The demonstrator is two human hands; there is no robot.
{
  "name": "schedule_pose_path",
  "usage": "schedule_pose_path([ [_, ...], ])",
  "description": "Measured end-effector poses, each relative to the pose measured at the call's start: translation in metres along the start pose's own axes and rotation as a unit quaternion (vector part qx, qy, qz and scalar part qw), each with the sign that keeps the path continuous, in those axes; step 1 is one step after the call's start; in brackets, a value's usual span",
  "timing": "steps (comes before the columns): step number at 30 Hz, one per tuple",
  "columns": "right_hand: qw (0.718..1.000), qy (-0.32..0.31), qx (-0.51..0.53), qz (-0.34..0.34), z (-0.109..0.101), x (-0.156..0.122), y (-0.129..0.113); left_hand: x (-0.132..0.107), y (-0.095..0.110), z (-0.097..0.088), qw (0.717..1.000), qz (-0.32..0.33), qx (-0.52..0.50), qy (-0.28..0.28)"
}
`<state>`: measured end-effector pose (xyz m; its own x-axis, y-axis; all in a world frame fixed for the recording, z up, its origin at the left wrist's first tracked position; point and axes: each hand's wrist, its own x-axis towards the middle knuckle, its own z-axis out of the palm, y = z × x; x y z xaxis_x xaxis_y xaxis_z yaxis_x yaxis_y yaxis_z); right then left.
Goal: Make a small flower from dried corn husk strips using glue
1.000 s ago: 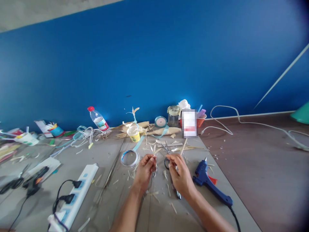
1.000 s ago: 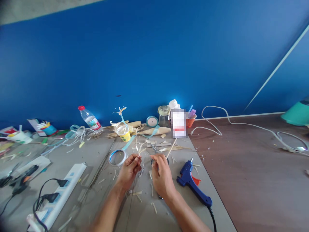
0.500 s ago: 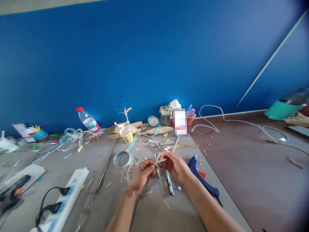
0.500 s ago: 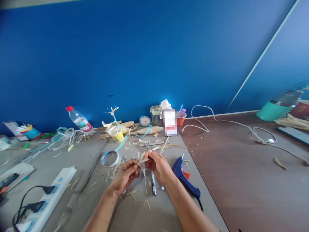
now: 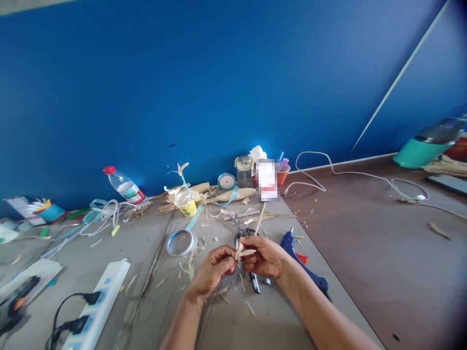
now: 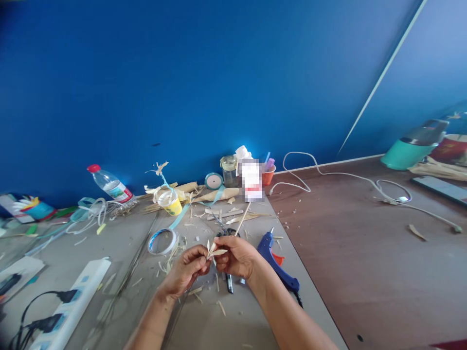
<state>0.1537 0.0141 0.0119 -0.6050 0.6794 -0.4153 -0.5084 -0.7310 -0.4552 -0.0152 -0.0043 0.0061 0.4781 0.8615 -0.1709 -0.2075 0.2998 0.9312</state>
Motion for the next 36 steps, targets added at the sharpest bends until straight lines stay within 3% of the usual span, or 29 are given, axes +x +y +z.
schedule_pose_path([
  [10,0.998,-0.025,0.057,0.015,0.004,0.002,0.003,-0.001,-0.003,-0.003,1.000,0.014,-0.015,0.004],
  [14,0.994,-0.012,0.103,-0.021,0.004,0.000,0.000,-0.002,-0.003,-0.002,0.999,0.026,-0.034,0.003],
  [19,0.983,0.036,0.125,-0.127,0.006,-0.002,-0.003,-0.001,0.000,-0.002,0.997,0.039,-0.070,0.012],
  [26,0.962,0.043,0.049,-0.266,0.009,-0.006,0.000,0.005,0.005,-0.016,0.982,0.089,-0.130,0.102],
  [30,0.953,0.064,-0.018,-0.296,0.008,-0.005,0.002,0.008,0.007,-0.025,0.969,0.121,-0.158,0.147],
  [36,0.940,0.097,-0.087,-0.317,0.007,-0.001,0.006,0.009,0.008,-0.029,0.966,0.127,-0.158,0.160],
])
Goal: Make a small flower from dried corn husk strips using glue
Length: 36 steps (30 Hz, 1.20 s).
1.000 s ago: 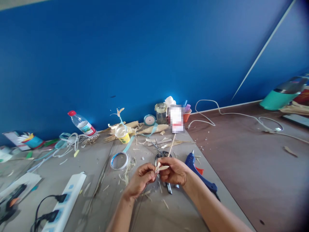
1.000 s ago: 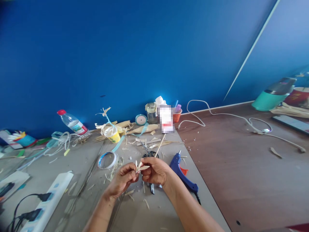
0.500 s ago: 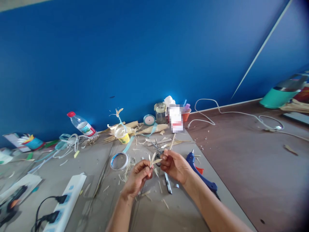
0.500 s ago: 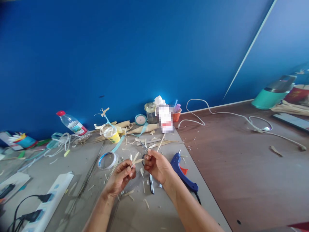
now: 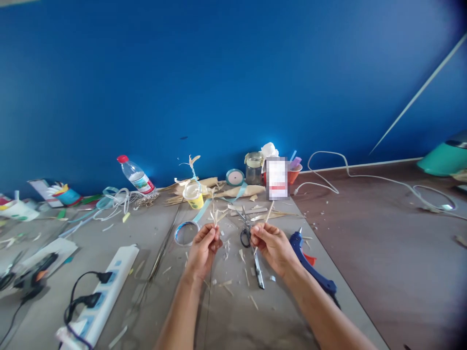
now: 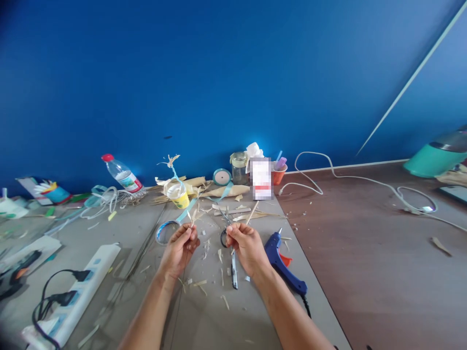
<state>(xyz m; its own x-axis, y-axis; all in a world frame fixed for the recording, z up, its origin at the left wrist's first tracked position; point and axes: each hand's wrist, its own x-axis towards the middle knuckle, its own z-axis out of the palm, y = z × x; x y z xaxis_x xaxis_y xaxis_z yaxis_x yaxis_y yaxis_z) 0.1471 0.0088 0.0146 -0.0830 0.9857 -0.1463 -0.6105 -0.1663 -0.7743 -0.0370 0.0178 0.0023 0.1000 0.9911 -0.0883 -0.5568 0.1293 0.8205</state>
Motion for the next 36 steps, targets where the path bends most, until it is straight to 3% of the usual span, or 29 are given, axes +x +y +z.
schedule_pose_path([
  [5,1.000,0.006,-0.023,-0.012,-0.001,0.002,0.002,0.001,-0.002,-0.001,1.000,-0.001,0.007,0.008],
  [10,0.996,0.067,-0.057,-0.027,0.001,0.002,0.007,0.005,-0.005,-0.003,0.998,0.012,0.066,0.022],
  [15,0.980,0.067,-0.183,-0.046,0.012,-0.010,-0.002,0.008,-0.008,-0.007,0.993,0.025,0.117,0.025],
  [21,0.937,0.028,-0.338,-0.085,0.023,-0.017,-0.031,0.009,-0.009,-0.010,0.978,0.050,0.191,0.067],
  [25,0.869,0.023,-0.477,-0.128,0.015,0.008,-0.041,0.011,-0.010,-0.011,0.978,0.044,0.188,0.082],
  [27,0.805,0.015,-0.574,-0.147,0.009,0.026,-0.042,0.013,-0.010,-0.012,0.978,0.041,0.183,0.094],
  [29,0.721,0.007,-0.675,-0.160,0.005,0.044,-0.038,0.015,-0.011,-0.013,0.977,0.042,0.183,0.106],
  [30,0.698,0.006,-0.698,-0.162,0.003,0.053,-0.036,0.016,-0.011,-0.014,0.976,0.043,0.184,0.111],
  [36,0.612,-0.011,-0.775,-0.159,0.008,0.100,-0.014,0.014,-0.008,-0.013,0.969,0.037,0.207,0.129],
])
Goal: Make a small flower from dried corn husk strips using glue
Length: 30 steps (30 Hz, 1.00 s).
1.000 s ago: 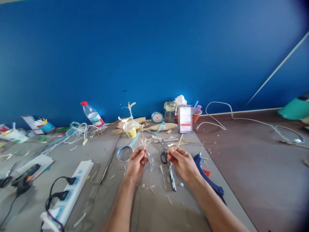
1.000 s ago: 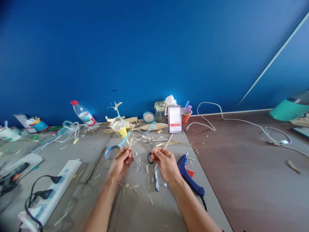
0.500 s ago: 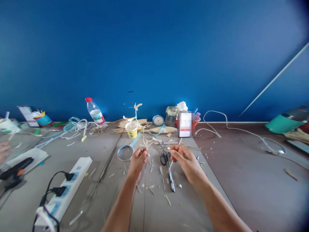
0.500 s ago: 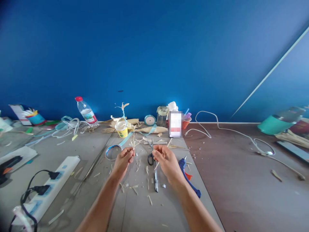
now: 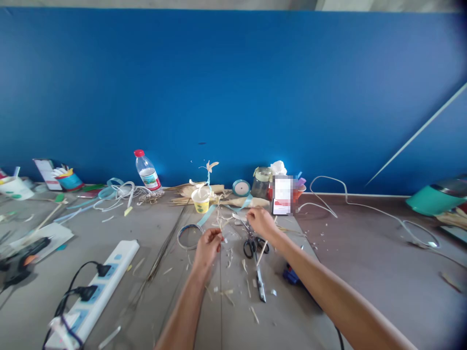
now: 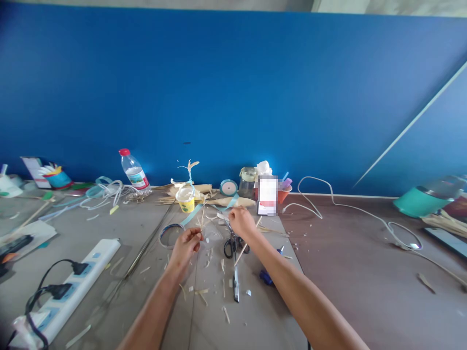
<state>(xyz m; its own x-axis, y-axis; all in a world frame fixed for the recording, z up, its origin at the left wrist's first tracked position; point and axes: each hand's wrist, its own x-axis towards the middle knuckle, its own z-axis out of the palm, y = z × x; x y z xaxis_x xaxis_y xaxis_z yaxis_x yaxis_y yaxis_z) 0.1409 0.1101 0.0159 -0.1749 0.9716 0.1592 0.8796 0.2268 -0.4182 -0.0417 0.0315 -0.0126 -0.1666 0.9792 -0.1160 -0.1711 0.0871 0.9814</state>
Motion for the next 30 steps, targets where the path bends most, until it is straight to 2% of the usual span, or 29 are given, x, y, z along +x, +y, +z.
schedule_pose_path([
  [8,0.988,-0.093,-0.116,-0.031,0.034,0.044,-0.017,0.004,-0.004,0.002,0.998,0.004,0.057,0.024],
  [13,0.984,-0.119,-0.127,-0.022,0.045,0.057,-0.020,0.003,-0.006,0.002,0.998,0.010,0.067,0.015],
  [18,0.994,-0.083,-0.070,-0.013,0.045,0.060,-0.019,0.001,-0.004,0.003,0.998,0.004,0.063,0.013],
  [24,0.999,-0.017,0.049,-0.005,0.030,0.062,-0.013,0.001,-0.006,0.002,0.997,0.009,0.077,0.018],
  [30,0.993,-0.005,0.115,0.022,0.017,0.059,0.005,-0.001,-0.007,0.002,0.992,0.035,0.120,0.018],
])
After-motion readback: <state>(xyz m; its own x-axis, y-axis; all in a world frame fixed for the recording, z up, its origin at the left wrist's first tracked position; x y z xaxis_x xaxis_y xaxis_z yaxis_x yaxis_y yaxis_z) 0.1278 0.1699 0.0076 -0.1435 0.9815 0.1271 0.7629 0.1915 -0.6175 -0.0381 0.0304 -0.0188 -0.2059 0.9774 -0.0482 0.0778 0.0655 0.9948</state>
